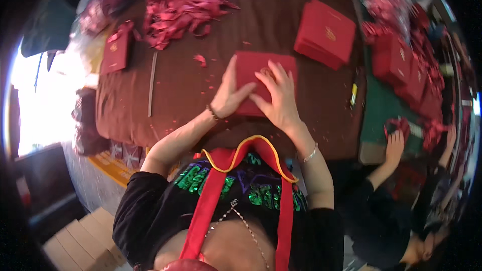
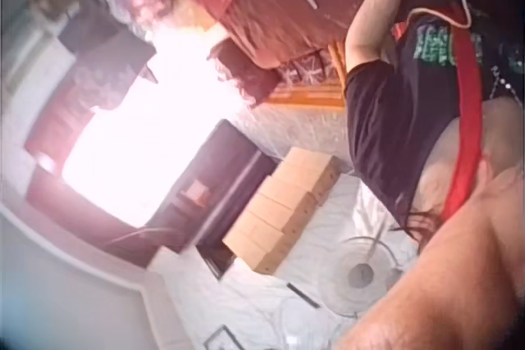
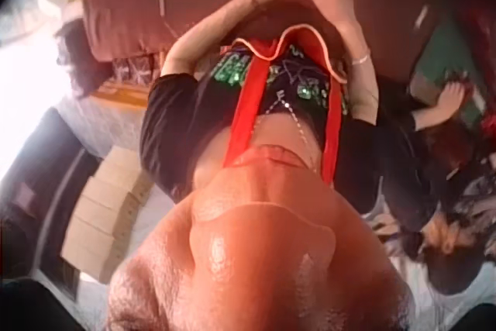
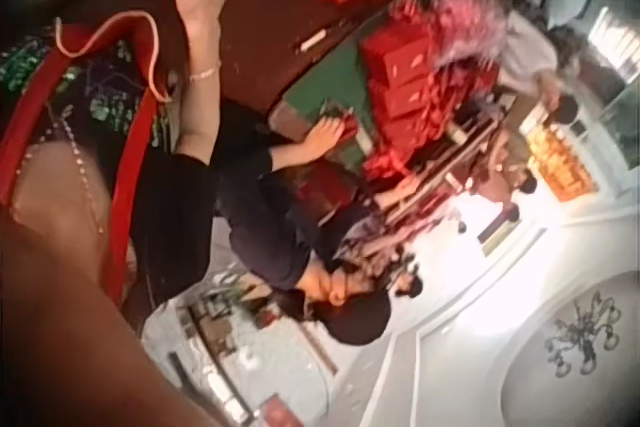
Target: Packaging red gift boxes into plastic bags and attaching decorative ribbons.
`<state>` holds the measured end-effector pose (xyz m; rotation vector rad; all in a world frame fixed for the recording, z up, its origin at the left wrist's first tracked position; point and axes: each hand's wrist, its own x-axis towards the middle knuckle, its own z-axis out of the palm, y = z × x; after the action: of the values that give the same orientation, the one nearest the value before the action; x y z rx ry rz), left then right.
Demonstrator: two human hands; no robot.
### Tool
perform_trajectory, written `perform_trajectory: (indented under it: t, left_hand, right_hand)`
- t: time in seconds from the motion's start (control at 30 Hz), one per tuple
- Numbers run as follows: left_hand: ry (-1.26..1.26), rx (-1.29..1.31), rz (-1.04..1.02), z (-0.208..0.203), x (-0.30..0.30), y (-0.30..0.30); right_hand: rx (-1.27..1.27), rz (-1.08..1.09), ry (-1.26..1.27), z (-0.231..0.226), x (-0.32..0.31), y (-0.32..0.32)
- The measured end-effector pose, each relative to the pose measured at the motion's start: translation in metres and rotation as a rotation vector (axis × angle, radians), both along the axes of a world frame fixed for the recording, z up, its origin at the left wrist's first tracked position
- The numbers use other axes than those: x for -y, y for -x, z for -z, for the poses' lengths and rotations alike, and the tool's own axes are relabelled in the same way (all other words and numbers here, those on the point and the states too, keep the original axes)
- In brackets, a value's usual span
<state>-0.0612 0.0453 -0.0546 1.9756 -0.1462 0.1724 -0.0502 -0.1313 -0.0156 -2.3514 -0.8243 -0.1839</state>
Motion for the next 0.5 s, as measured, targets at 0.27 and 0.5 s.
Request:
perform_trajectory:
  t: [0.27, 0.5]
  left_hand:
    - [0.360, -0.207, -0.047, -0.009, 0.000, 0.021]
    - [0.411, -0.175, -0.137, -0.007, -0.011, 0.039]
  right_hand:
    - [-0.617, 0.385, -0.710, 0.020, 0.014, 0.021]
    - [-0.741, 0.266, -0.862, 0.009, 0.007, 0.023]
